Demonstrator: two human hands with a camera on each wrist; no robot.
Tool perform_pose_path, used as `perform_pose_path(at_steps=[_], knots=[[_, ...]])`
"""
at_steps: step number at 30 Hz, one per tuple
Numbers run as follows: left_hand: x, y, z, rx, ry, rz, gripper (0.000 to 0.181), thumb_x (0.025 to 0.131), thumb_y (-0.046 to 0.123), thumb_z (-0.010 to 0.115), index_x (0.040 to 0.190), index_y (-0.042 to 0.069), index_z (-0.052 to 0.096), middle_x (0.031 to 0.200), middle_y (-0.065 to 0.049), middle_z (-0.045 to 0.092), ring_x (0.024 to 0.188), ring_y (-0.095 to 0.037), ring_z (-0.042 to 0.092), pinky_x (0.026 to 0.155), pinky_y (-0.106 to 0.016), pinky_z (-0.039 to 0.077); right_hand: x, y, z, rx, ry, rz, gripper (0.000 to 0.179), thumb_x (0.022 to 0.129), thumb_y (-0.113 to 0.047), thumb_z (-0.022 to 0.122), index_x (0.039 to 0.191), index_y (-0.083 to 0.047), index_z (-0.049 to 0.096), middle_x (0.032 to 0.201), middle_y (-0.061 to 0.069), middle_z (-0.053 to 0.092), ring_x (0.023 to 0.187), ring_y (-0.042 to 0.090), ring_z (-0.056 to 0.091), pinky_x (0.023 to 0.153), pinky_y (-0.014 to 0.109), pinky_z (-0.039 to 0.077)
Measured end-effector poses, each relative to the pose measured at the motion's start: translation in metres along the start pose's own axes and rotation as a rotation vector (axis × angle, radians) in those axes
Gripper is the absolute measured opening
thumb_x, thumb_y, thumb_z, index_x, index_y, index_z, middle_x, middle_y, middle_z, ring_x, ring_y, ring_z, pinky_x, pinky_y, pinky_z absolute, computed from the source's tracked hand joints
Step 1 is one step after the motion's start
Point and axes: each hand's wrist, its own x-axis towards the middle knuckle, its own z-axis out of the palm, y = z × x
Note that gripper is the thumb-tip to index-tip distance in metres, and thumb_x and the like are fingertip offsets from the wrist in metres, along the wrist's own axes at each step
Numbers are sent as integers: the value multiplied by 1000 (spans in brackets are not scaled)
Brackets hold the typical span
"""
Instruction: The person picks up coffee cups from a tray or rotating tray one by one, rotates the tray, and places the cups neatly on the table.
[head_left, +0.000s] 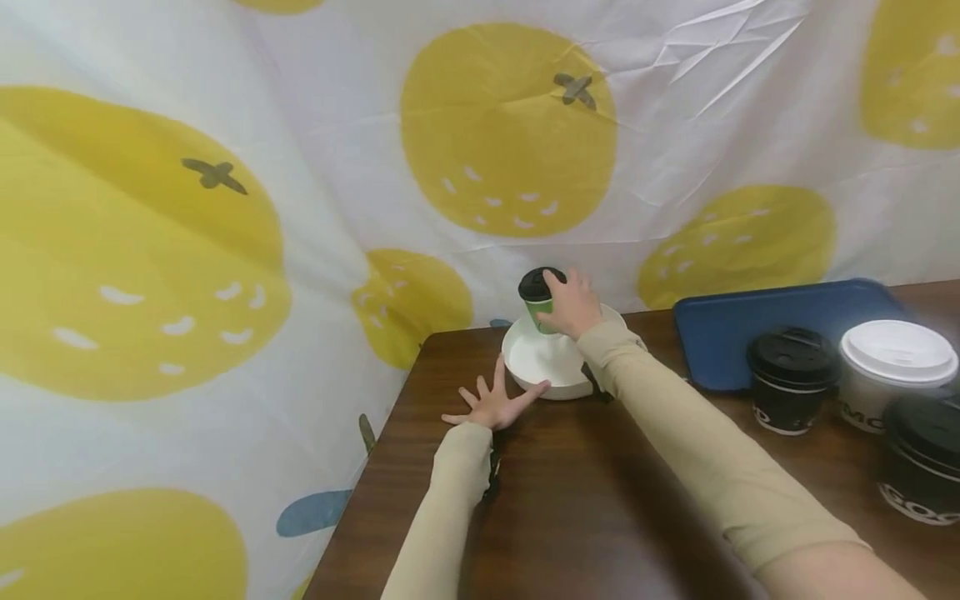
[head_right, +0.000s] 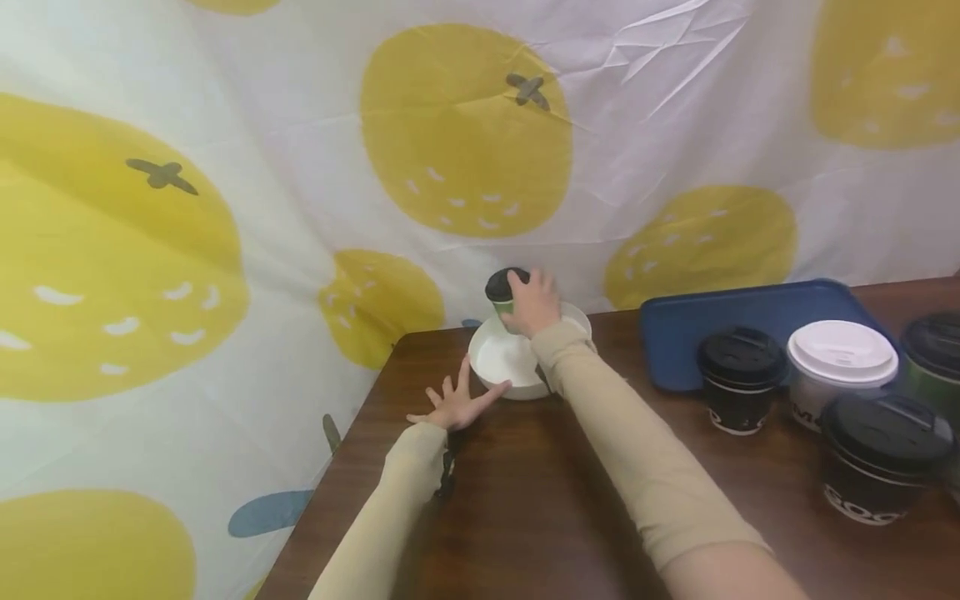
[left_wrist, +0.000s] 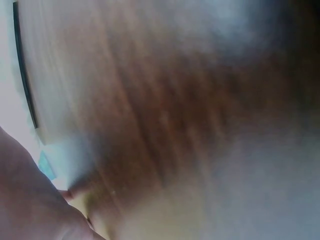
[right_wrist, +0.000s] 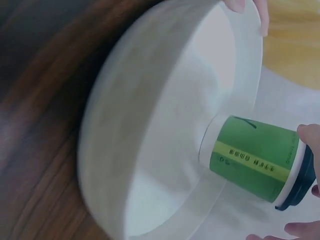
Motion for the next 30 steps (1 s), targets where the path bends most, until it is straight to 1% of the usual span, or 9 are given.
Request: perform_pose_path(at_steps=[3,6,11,13,15,18,22,25,30], knots=[[-1,1,4,8,7,3,120,67,102,49,160,55,-9,176,-17,0,158,-56,-12,106,-92,-10,4,-1,2,5,2,-17,78,94,-35,74,159,-7,38,155,37,36,139,57,43,103,63,53],[-3,3,8,31,1,2,119,67,102,47,160,55,-10,176,-16,-1,158,-55,-12,107,-91,-10,8,0,6,21,7,-20,78,94,-33,74,158,-6,39,156,38,34,139,58,43,107,63,50],[-10,20,18,51,-29,36,116,72,98,48,161,53,-10,176,-17,0,158,-55,-11,108,-91,-9,6,18,5,44,16,19,73,96,-29,74,156,-4,41,155,39,33,138,59,44,108,63,49],[-13,26,19,45,-29,56,116,73,97,49,163,51,-7,176,-19,3,158,-56,-9,107,-91,-8,4,24,4,39,27,26,68,97,-26,73,154,-3,44,153,39,36,137,59,45,108,63,50],[-13,30,21,37,-26,73,116,73,96,50,163,50,-5,175,-20,5,158,-57,-7,107,-92,-7,2,30,4,41,55,25,63,97,-24,72,151,-1,47,150,39,40,135,59,48,108,63,50],[-7,32,25,43,-20,85,117,71,99,48,163,51,-5,175,-19,5,158,-57,-7,107,-92,-8,0,37,3,42,104,14,58,98,-21,71,148,1,51,147,39,45,133,59,50,106,63,51],[4,31,27,51,-21,74,119,68,102,47,161,53,-8,176,-17,2,159,-55,-10,107,-91,-10,-4,41,-1,55,152,-4,57,97,-23,74,146,0,54,146,38,47,131,58,51,104,64,52],[10,31,24,58,-32,64,120,66,102,47,160,55,-10,176,-15,-1,159,-53,-13,108,-90,-11,-9,42,-5,80,204,-17,57,95,-22,75,144,1,56,142,38,50,129,57,54,105,63,51],[16,32,17,48,-28,86,119,68,100,50,162,53,-8,176,-16,0,159,-54,-12,107,-91,-11,-27,41,-18,100,307,-52,55,94,-22,77,140,2,60,137,37,54,125,55,57,109,62,50]])
